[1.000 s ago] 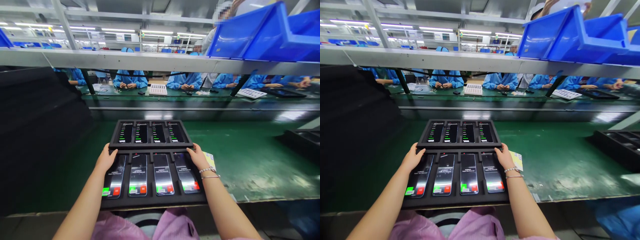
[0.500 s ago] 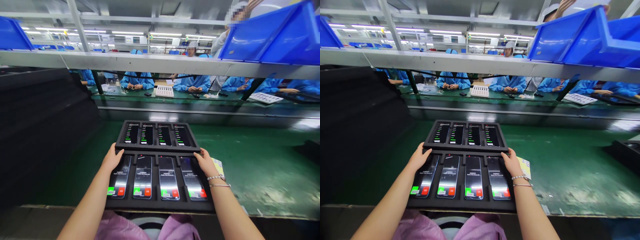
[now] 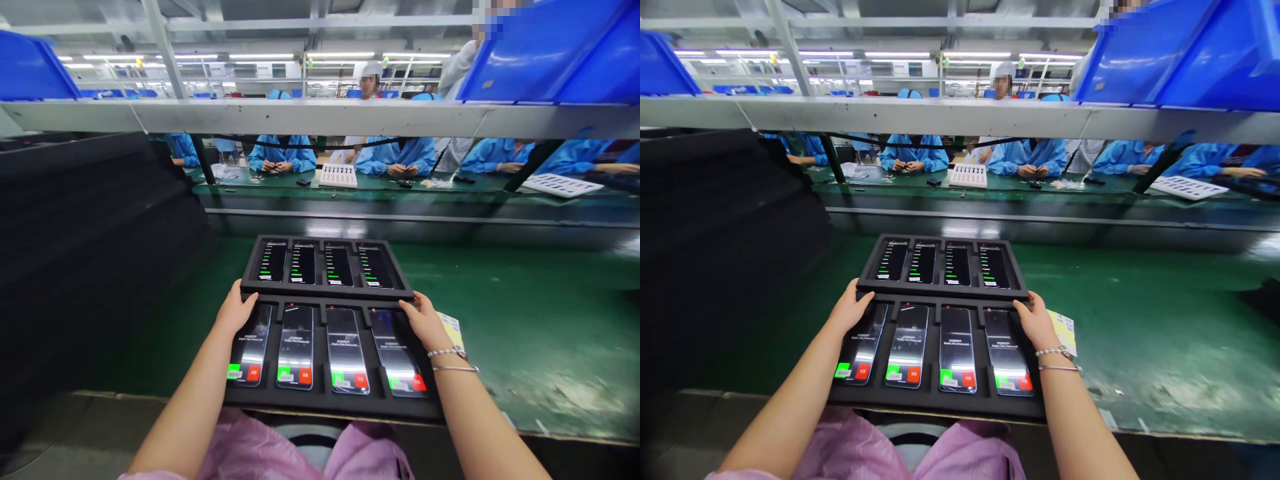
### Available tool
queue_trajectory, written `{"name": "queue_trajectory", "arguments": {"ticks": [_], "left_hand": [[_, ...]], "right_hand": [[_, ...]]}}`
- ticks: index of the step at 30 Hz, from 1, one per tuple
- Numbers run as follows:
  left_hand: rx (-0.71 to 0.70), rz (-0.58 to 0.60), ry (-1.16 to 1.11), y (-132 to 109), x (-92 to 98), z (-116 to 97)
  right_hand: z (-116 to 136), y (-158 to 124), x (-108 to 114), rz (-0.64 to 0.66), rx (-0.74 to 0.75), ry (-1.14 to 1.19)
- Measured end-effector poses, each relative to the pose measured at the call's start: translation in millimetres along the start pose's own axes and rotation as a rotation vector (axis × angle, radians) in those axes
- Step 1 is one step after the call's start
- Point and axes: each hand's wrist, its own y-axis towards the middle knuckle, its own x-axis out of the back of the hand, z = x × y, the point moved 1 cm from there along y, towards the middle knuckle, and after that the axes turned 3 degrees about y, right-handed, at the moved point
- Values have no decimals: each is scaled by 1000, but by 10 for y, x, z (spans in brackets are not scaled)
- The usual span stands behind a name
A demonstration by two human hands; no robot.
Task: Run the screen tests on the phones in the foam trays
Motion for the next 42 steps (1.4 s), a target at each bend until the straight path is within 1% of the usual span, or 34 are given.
{"name": "queue_trajectory", "arguments": {"ticks": [7,14,24,33,38,42], "left_hand": [[-13,-4,1,-9,7,-24],[21,-1,5,-14,28,-54],[35,1,4,-39,38,-74],[45,20,-12,-18,51,-83],[14,-9,-31,-48,74,-103],[-37,-69,-45,-31,79,-135]], "right_hand": [[42,-1,-23,6,-68,14],[97,14,-40,-4,-112,-76],[157,-5,-26,7,-95,-80],[71,38,-38,30,-98,-60],[68,38,-34,39,-102,-60],[208,-10,-40,55,-110,-104]]}}
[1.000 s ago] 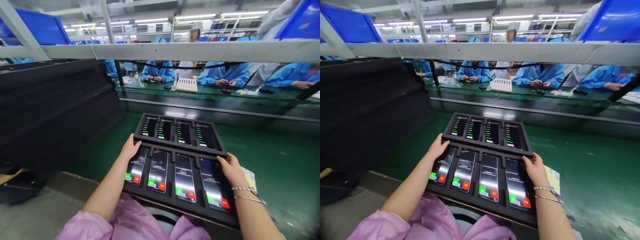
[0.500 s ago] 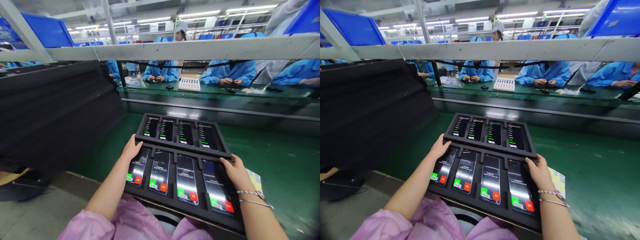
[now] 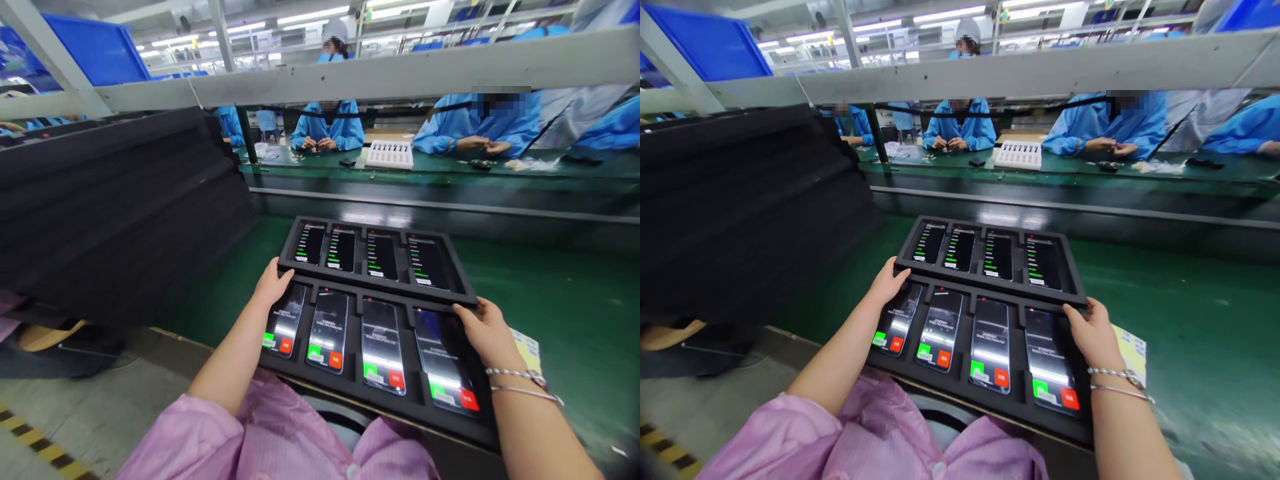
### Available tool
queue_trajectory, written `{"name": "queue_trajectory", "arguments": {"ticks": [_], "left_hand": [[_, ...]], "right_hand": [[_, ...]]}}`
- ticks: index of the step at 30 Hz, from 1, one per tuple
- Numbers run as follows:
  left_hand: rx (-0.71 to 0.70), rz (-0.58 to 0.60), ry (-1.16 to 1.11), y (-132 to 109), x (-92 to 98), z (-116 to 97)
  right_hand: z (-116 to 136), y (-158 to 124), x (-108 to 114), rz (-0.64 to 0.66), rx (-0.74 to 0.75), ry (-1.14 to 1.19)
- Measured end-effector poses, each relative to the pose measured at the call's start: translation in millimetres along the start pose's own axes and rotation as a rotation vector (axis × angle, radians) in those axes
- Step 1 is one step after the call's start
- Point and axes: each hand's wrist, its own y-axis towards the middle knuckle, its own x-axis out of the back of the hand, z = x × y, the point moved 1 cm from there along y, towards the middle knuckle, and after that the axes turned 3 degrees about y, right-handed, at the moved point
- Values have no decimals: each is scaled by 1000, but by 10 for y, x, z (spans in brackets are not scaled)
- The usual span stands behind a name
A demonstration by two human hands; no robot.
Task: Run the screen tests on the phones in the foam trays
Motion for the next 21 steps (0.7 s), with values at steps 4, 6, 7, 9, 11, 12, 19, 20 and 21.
{"name": "queue_trajectory", "arguments": {"ticks": [4,6,7,9,11,12,19,20,21], "left_hand": [[-66,-132,34,-42,57,-76],[-113,-185,60,-186,130,-128],[-157,-196,69,-307,178,-157],[-314,-171,91,-642,278,-212],[-627,-87,146,-1055,345,-241],[-736,-43,195,-1257,355,-228],[-711,138,503,-1883,94,71],[-696,145,503,-1886,84,92],[-692,137,485,-1883,97,107]], "right_hand": [[199,-126,34,-77,17,-84],[283,-279,82,-140,49,-121],[318,-397,114,-163,87,-135],[378,-727,173,-169,252,-160],[421,-1159,177,-86,655,-217],[422,-1387,150,-29,818,-237],[226,-2269,-288,246,1022,-361],[214,-2292,-327,244,1023,-391],[211,-2306,-357,247,1021,-424]]}}
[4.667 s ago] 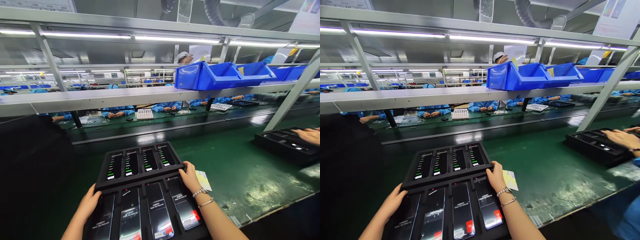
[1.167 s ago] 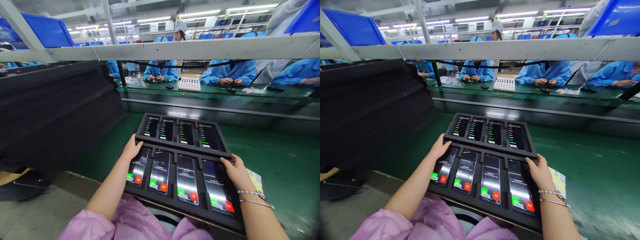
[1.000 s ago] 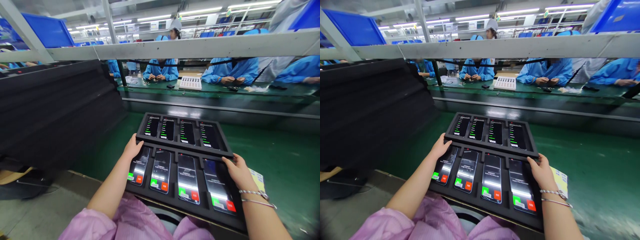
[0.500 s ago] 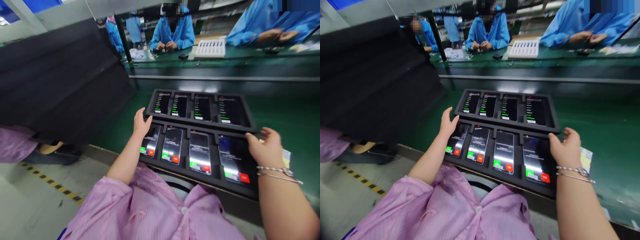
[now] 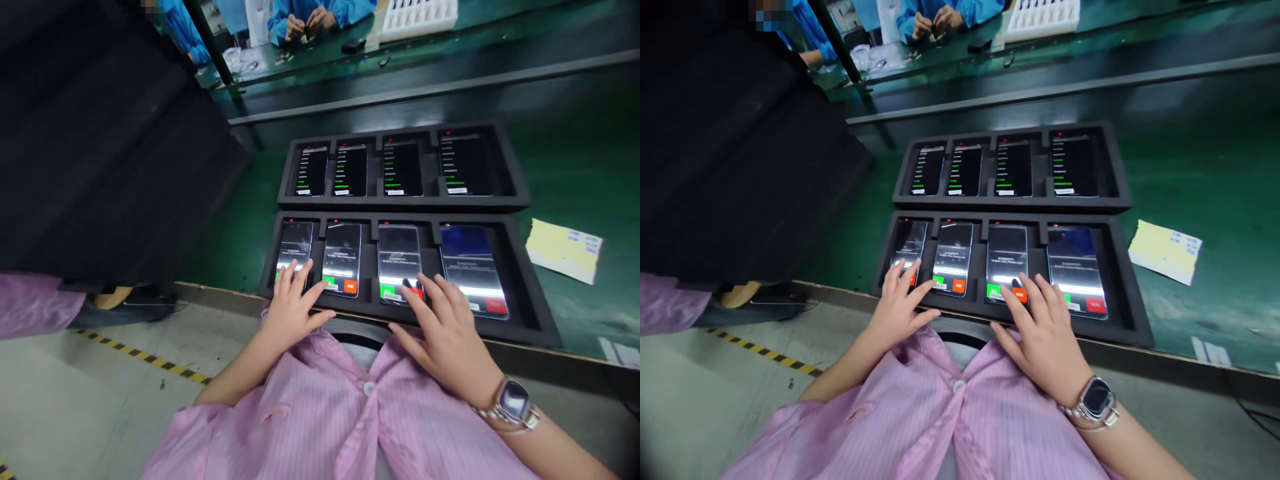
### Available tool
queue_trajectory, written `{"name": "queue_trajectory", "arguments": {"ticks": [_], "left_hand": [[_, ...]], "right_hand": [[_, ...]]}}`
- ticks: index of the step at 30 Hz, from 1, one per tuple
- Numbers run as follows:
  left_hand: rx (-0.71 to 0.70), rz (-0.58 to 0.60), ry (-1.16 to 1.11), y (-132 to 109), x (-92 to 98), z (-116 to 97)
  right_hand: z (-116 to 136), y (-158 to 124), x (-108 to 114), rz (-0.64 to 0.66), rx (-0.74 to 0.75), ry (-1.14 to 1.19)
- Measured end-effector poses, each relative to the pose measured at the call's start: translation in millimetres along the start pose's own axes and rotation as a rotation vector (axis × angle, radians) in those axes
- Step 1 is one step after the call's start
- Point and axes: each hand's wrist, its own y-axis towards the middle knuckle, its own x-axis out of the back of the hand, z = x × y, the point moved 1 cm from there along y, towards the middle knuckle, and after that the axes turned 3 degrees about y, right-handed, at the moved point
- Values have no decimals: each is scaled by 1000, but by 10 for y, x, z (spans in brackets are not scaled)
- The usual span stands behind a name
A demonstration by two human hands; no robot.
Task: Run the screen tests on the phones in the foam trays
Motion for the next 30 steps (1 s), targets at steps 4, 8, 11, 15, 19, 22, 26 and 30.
{"name": "queue_trajectory", "arguments": {"ticks": [4,8,11,15,19,22,26,30], "left_hand": [[79,-181,-43,-104,155,170],[269,-209,-44,-278,220,417],[351,-168,-88,-345,175,529],[364,-151,-136,-302,142,558],[374,-135,-107,-248,168,552],[364,-155,-104,-272,183,560],[354,-164,-93,-331,182,585],[331,-128,-31,-348,188,602]], "right_hand": [[67,28,-42,57,-15,-62],[48,33,30,23,-58,18],[-75,42,197,-35,-93,112],[-283,66,431,-100,-115,67],[-457,39,528,-79,-148,26],[-518,-16,561,-105,-221,11],[-390,-55,513,-66,-123,37],[-172,-7,338,26,-37,98]]}}
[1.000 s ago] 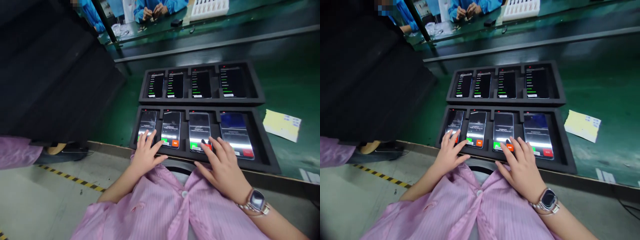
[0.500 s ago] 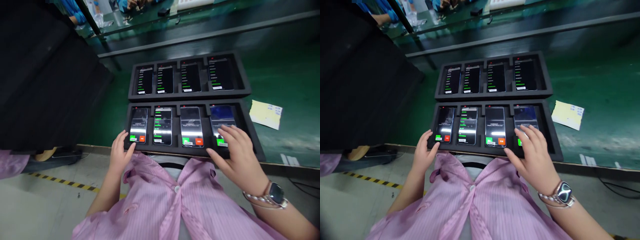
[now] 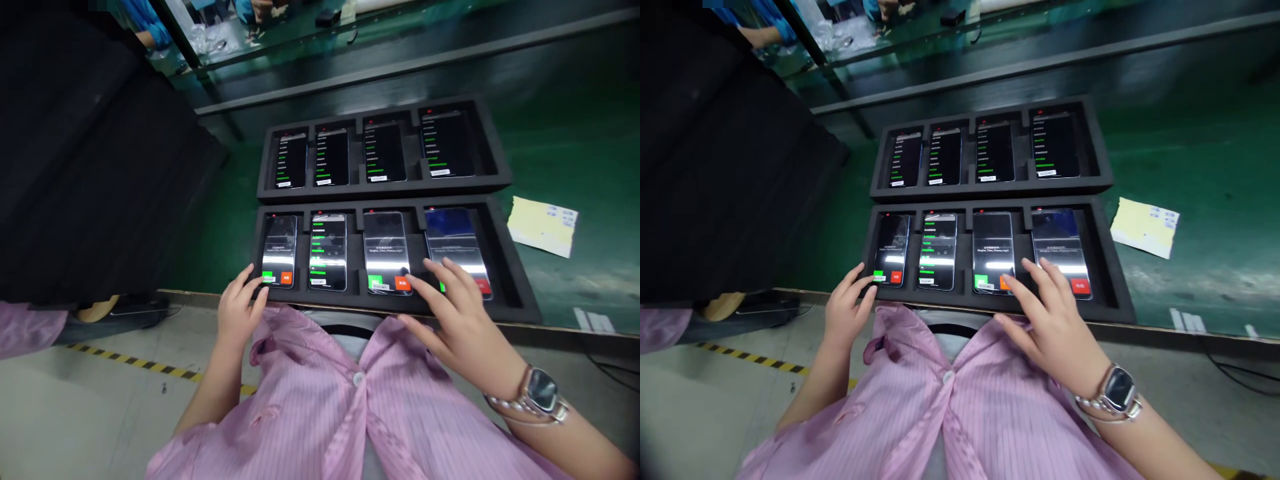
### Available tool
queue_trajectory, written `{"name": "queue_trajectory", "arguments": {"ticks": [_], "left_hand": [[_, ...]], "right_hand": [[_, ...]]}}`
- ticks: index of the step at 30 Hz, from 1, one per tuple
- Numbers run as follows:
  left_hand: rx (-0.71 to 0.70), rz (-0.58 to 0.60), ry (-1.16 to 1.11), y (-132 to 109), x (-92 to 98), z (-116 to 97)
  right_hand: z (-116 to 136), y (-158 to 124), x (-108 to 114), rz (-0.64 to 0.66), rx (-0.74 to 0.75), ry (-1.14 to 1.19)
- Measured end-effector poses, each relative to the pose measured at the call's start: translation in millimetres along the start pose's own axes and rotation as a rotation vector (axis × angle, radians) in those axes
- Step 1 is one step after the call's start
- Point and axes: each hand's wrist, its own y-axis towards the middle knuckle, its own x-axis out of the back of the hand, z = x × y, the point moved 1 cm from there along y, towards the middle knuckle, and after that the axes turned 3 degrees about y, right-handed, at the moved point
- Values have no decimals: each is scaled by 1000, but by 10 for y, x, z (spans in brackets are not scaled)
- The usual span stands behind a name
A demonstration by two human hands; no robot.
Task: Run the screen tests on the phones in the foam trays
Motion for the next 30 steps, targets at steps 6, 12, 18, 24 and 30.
{"name": "queue_trajectory", "arguments": {"ticks": [6,12,18,24,30], "left_hand": [[23,12,-57,-28,-17,8],[49,-15,-90,-38,-51,-12],[38,-49,-86,-29,-85,-31],[43,-29,-106,-48,-108,-28],[71,-59,-100,-40,-174,-53]], "right_hand": [[105,58,-247,32,19,18],[132,31,-325,10,15,-29],[205,66,-371,70,8,-142],[66,-91,-135,17,-77,-144],[-165,-440,68,-20,-205,-296]]}}
